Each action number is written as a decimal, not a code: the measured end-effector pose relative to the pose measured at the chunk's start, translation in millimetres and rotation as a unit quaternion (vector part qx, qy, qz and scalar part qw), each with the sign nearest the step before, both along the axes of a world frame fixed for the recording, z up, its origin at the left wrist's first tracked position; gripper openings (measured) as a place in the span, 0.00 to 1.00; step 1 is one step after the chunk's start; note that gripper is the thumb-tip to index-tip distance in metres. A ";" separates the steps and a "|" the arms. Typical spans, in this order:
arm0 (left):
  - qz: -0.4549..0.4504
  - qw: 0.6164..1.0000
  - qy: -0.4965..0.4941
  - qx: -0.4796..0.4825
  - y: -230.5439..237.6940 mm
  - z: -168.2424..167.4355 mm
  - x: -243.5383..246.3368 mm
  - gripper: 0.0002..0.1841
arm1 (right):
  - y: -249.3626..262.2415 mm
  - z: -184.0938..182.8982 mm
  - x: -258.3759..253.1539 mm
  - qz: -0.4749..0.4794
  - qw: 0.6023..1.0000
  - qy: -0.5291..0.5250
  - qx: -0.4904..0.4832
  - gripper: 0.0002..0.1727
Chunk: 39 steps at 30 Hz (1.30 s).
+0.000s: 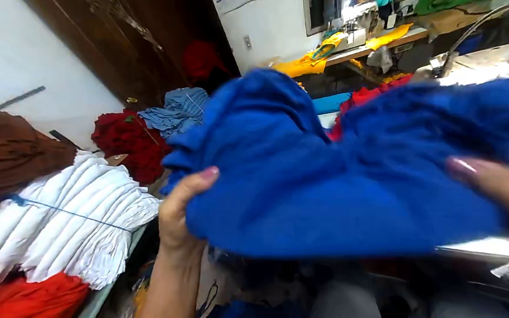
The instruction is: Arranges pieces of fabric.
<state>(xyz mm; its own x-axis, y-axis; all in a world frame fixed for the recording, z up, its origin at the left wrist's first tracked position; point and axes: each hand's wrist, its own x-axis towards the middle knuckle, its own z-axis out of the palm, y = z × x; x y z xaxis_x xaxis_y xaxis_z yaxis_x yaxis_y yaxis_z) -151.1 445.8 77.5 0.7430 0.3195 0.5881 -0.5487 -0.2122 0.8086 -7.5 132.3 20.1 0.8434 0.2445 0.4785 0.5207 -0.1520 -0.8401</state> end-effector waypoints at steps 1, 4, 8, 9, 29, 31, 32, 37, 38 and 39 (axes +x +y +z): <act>0.005 1.000 -0.014 -0.027 7.5 1.0 8.6 0.18 | 20.5 8.5 14.8 -0.003 1.000 0.006 0.015 0.27; 0.070 0.988 0.026 -0.133 24.5 -28.6 25.8 0.12 | 63.6 6.1 42.0 -0.021 0.999 0.047 -0.005 0.27; 0.193 0.926 0.222 -0.236 38.8 -124.2 34.5 0.13 | 91.3 -74.4 60.5 -0.067 0.979 0.040 -0.186 0.25; 0.202 0.904 0.290 -0.241 42.5 -149.1 31.7 0.18 | 94.6 -98.9 60.2 -0.067 0.970 0.057 -0.227 0.25; 0.200 0.777 0.091 0.590 44.3 -205.3 95.5 0.24 | 149.9 -147.7 40.5 -0.052 0.905 -0.241 -0.346 0.37; 0.228 0.762 0.100 0.597 41.5 -205.1 92.7 0.28 | 150.0 -119.0 82.7 -0.071 0.913 -0.224 -0.335 0.35; 0.227 0.761 0.115 0.596 37.0 -198.7 90.7 0.31 | 149.2 -102.5 98.1 -0.076 0.921 -0.216 -0.316 0.34; 0.254 0.748 0.171 0.589 51.5 -193.1 107.6 0.42 | 166.2 -90.1 70.2 -0.085 0.926 -0.286 -0.231 0.31; 0.256 0.747 0.178 0.587 57.9 -190.5 114.7 0.44 | 172.2 -108.0 61.4 -0.063 0.923 -0.300 -0.234 0.30; 0.252 0.751 0.189 0.580 63.8 -189.0 120.9 0.45 | 176.9 -127.1 61.0 -0.044 0.922 -0.290 -0.253 0.32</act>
<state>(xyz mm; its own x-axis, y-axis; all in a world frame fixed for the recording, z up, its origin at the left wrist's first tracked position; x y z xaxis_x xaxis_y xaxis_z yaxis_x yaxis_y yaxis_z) -30.1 509.6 -111.5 0.8838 0.0510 0.4651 0.0593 -0.9982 -0.0031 53.5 309.3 -107.1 0.5079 0.5040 0.6986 0.8276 -0.5105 -0.2334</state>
